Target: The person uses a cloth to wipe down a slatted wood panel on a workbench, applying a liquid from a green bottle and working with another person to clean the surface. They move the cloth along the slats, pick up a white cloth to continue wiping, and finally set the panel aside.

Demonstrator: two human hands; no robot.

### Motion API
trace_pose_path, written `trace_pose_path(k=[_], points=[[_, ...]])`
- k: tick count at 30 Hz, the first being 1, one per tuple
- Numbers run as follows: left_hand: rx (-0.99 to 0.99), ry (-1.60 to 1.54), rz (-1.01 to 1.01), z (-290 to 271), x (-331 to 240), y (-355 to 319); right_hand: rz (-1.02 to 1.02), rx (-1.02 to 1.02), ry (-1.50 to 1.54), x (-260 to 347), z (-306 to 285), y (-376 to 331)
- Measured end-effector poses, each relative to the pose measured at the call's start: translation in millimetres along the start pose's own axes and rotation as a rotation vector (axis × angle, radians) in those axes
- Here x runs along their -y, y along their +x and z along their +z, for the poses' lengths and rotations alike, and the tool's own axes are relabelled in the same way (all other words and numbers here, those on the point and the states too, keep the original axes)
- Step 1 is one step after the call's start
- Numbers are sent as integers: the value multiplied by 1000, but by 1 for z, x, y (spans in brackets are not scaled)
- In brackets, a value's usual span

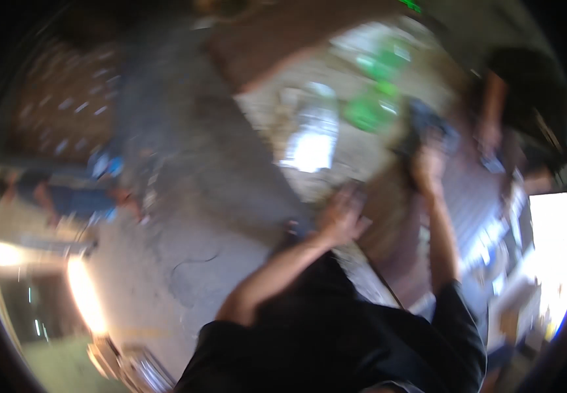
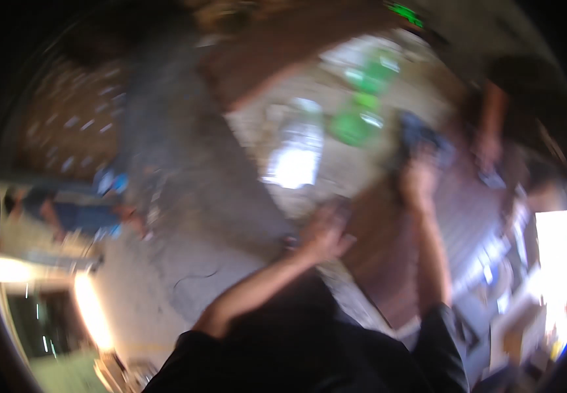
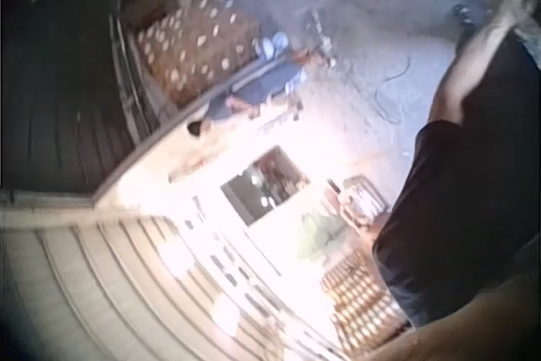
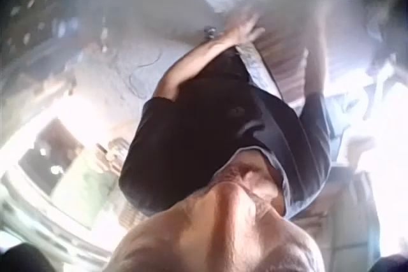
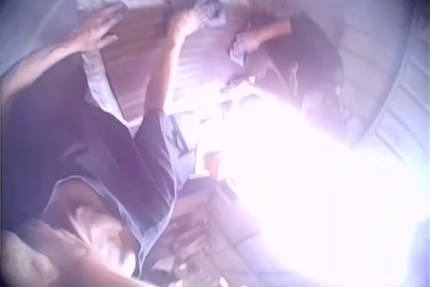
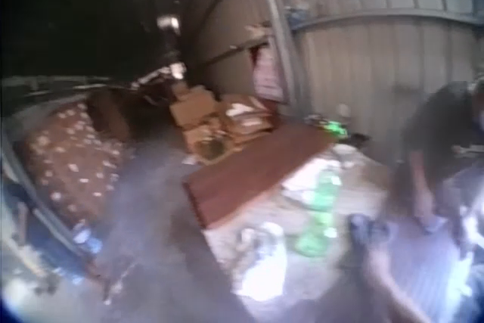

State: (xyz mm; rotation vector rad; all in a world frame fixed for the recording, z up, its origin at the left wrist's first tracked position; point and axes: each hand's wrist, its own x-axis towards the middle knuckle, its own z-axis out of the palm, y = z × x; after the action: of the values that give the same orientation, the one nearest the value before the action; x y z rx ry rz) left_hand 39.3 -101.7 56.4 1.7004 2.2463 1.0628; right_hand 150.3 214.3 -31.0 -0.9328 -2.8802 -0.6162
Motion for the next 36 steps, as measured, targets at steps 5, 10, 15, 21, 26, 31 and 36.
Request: trace_pose_path(k=[5, 10, 15, 21, 26, 31, 36], points=[[158, 58, 139, 13, 25, 7, 96, -106, 671, 94, -107, -93], [187, 81, 142, 12, 14, -1, 39, -101, 688, 56, -115, -83], [192, 76, 168, 15, 6, 7, 442, -260, 517, -39, -44, 22], [97, -89, 57, 16, 19, 7, 211, -150, 611, 40, -83, -58], [25, -199, -15, 14, 33, -11, -66, 26, 792, 107, -149, -162], [24, -259, 24, 20, 23, 4, 250, -213, 610, 12, -94, -70], [3, -320, -63, 13, 32, -4, 320, -164, 642, 57, -104, -71]])
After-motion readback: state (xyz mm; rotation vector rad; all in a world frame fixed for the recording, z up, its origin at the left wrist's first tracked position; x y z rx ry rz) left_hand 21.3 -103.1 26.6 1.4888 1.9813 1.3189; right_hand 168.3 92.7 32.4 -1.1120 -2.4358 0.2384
